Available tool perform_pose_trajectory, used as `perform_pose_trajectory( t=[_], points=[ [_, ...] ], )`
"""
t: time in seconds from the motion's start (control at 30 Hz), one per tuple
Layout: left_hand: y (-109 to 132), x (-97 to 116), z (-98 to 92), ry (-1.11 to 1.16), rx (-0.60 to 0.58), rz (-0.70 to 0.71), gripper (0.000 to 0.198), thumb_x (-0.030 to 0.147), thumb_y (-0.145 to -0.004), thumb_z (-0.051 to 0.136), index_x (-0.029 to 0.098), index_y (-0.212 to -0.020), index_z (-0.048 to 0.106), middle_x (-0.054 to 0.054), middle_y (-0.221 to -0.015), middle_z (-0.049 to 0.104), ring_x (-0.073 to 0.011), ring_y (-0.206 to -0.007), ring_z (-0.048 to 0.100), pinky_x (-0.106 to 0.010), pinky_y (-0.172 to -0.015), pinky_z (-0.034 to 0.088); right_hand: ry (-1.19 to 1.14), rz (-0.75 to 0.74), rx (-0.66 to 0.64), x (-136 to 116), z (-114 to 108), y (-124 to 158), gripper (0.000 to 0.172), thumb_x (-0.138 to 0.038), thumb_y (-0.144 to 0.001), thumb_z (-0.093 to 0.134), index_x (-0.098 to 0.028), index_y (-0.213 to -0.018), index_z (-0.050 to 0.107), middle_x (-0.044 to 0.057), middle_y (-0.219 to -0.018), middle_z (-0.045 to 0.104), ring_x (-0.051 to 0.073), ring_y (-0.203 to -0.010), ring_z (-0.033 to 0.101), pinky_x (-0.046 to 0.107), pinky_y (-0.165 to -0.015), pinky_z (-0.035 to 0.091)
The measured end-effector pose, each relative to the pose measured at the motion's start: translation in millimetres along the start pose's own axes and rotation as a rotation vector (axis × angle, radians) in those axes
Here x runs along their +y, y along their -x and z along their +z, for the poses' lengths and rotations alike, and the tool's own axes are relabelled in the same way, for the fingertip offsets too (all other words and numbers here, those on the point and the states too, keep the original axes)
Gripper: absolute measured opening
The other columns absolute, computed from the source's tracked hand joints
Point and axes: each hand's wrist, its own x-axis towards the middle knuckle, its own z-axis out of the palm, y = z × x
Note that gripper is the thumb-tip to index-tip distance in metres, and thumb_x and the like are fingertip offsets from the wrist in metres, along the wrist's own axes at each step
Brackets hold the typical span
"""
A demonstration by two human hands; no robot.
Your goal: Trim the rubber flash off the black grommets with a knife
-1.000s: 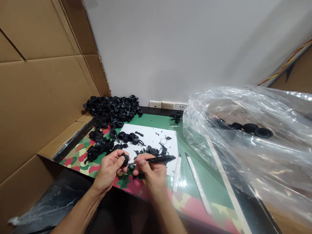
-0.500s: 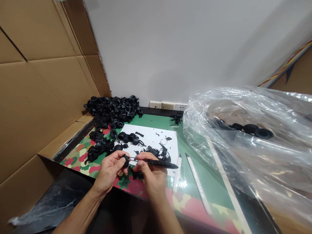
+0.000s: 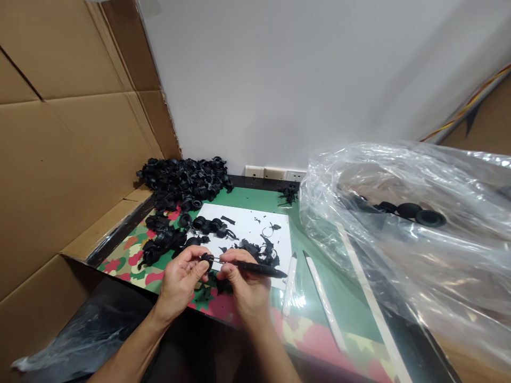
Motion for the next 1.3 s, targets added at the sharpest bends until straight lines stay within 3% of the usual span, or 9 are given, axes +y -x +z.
perform_pose_trajectory(
  t=[0.13, 0.23, 0.37, 0.43, 0.57, 0.73, 0.93, 1.13, 1.3],
  points=[
    [0.3, 1.6, 0.2, -0.003, 0.009, 0.003, 0.016, 0.029, -0.074, 0.065, 0.016, -0.082, 0.064, 0.001, -0.069, 0.062, -0.0088, -0.051, 0.053, -0.021, -0.049, 0.047, 0.104, -0.126, -0.044, -4.2, -2.0, -3.3, 0.010, -0.027, -0.079, 0.069, -0.022, -0.072, 0.072, 0.005, -0.075, 0.070, 0.020, -0.077, 0.065, 0.033, -0.069, 0.054],
    [1.4, 2.2, 0.7, 0.001, 0.020, 0.004, 0.016, 0.029, -0.073, 0.066, 0.016, -0.082, 0.064, 0.001, -0.069, 0.063, -0.0089, -0.050, 0.054, -0.020, -0.048, 0.047, 0.096, -0.142, -0.040, -6.6, -1.2, -6.6, 0.009, -0.028, -0.078, 0.070, -0.022, -0.072, 0.071, 0.004, -0.071, 0.069, 0.020, -0.075, 0.065, 0.032, -0.067, 0.053],
    [0.8, -0.4, 1.6, 0.007, 0.034, -0.002, 0.017, 0.028, -0.071, 0.068, 0.016, -0.081, 0.065, -0.001, -0.074, 0.066, -0.0090, -0.050, 0.056, -0.021, -0.049, 0.048, -0.147, 0.144, -0.013, -8.7, 5.0, -3.9, 0.019, -0.038, -0.078, 0.070, -0.019, -0.075, 0.069, -0.001, -0.052, 0.061, 0.013, -0.048, 0.056, 0.026, -0.049, 0.047],
    [-1.4, -2.6, 1.3, 0.001, 0.050, -0.027, 0.018, 0.028, -0.069, 0.070, 0.016, -0.080, 0.065, -0.001, -0.070, 0.066, -0.0097, -0.049, 0.057, -0.021, -0.048, 0.047, -0.328, 0.299, -0.060, -11.9, 8.9, 1.9, 0.028, -0.046, -0.077, 0.070, -0.018, -0.072, 0.067, -0.004, -0.042, 0.052, 0.011, -0.040, 0.050, 0.025, -0.045, 0.045],
    [-6.4, -5.5, -1.6, 0.035, 0.072, -0.133, 0.026, 0.032, -0.064, 0.074, 0.015, -0.080, 0.062, 0.002, -0.051, 0.061, -0.0082, -0.039, 0.050, -0.018, -0.039, 0.036, -0.513, 0.411, -0.232, -20.3, 8.7, 8.2, 0.034, -0.050, -0.072, 0.073, -0.017, -0.069, 0.064, -0.004, -0.053, 0.054, 0.007, -0.034, 0.043, 0.024, -0.041, 0.041],
    [-6.6, -3.0, -4.6, 0.119, 0.027, -0.172, 0.036, 0.037, -0.064, 0.075, 0.015, -0.089, 0.060, -0.001, -0.052, 0.066, -0.0063, -0.036, 0.046, -0.015, -0.035, 0.028, -0.253, 0.353, -0.097, -23.4, -5.1, -6.8, 0.037, -0.049, -0.078, 0.067, -0.016, -0.062, 0.059, 0.001, -0.068, 0.059, 0.011, -0.054, 0.055, 0.024, -0.052, 0.046],
    [-5.3, 3.9, -1.1, 0.154, -0.001, -0.111, 0.031, 0.031, -0.066, 0.076, 0.016, -0.091, 0.063, -0.001, -0.060, 0.067, -0.0096, -0.048, 0.058, -0.016, -0.044, 0.042, 0.080, 0.352, -0.119, -21.7, 1.5, -12.3, 0.031, -0.047, -0.077, 0.064, -0.017, -0.083, 0.062, -0.001, -0.066, 0.058, 0.011, -0.052, 0.050, 0.024, -0.051, 0.042],
    [-5.7, 8.7, -0.1, 0.107, -0.006, -0.067, 0.023, 0.024, -0.062, 0.077, 0.016, -0.081, 0.066, 0.004, -0.052, 0.058, -0.0082, -0.046, 0.053, -0.017, -0.043, 0.045, 0.120, 0.341, -0.164, -15.4, 15.6, -16.8, 0.032, -0.041, -0.071, 0.068, -0.018, -0.091, 0.062, -0.005, -0.063, 0.050, 0.011, -0.053, 0.049, 0.022, -0.048, 0.040],
    [-7.6, 8.1, -0.3, 0.112, 0.027, -0.060, 0.021, 0.025, -0.062, 0.076, 0.016, -0.079, 0.066, 0.002, -0.065, 0.063, -0.0071, -0.046, 0.052, -0.018, -0.041, 0.046, 0.086, 0.346, -0.169, -11.1, 17.8, -15.9, 0.027, -0.039, -0.074, 0.066, -0.017, -0.089, 0.063, -0.001, -0.069, 0.056, 0.010, -0.053, 0.048, 0.020, -0.042, 0.034]
  ],
)
